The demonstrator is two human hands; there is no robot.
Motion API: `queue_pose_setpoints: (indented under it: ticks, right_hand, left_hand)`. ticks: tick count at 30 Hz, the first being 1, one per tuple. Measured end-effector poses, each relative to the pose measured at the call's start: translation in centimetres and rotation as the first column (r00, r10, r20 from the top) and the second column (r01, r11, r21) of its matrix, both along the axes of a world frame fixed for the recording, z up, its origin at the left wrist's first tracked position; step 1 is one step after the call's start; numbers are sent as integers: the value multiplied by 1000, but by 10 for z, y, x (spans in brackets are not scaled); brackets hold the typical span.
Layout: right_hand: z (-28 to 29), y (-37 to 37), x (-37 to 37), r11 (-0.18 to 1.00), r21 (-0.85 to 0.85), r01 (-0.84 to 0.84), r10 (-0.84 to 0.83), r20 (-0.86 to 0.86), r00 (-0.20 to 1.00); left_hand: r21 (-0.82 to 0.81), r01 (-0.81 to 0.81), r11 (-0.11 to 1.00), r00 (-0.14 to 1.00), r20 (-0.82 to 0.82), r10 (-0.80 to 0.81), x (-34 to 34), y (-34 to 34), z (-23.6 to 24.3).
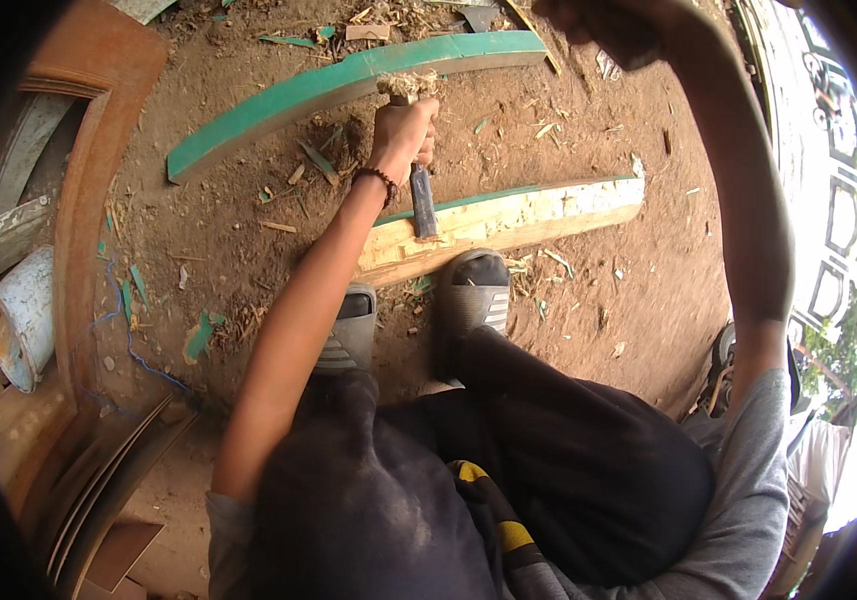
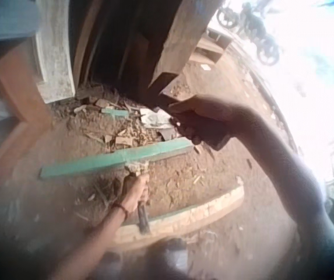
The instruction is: The person uses a small axe to chip and shape a long wooden plank resting on the ground. They repeatedly strike the wood, remove shavings by hand, and adjust the plank's position to continue carving along its length.
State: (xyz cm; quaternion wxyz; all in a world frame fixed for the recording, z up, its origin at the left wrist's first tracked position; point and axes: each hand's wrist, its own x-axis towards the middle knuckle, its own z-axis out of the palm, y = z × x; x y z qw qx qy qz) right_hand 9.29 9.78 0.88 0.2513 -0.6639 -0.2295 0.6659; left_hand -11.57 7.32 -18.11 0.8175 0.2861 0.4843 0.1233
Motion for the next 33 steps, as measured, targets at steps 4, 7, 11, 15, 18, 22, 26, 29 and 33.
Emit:
queue_pose_setpoints:
  ticks: [4,7,11,15,18,22,26,29,33]
  right_hand:
    - [-37,-11,-11,883,373,-286,246,152,957]
    - [-42,-44,-35,857,-162,-490,516,271,813]
    - [-11,-32,-48,949,-89,-303,310,85,947]
    - [25,0,-42,996,-73,44,-33,154,987]
    - [7,7,-35,969,183,164,-190,137,972]
    - [-45,-35,-44,846,-120,-519,503,502,704]
    - [-67,-74,-65,859,-250,-447,499,208,841]
    - [-41,-91,-63,961,-278,-7,6,-6,1000]
    - [3,-110,-42,973,-9,232,-230,84,970]
  left_hand:
    - [-10,4,1000,1000,-9,-5,-1,1,1]
    - [-33,-2,999,1000,-8,2,-1,3,2]
    - [-41,1,999,1000,12,-1,-1,1,0]
    - [-32,16,999,1000,11,-16,0,1,-4]
    - [-40,43,998,999,-9,-43,3,2,-10]
    - [-4,51,999,998,-28,-51,6,-3,-19]
    - [-233,169,958,978,-83,-193,-19,-41,-6]
    - [259,211,942,977,-54,-204,-25,-40,19]
    - [305,305,902,928,117,-353,-30,-14,56]
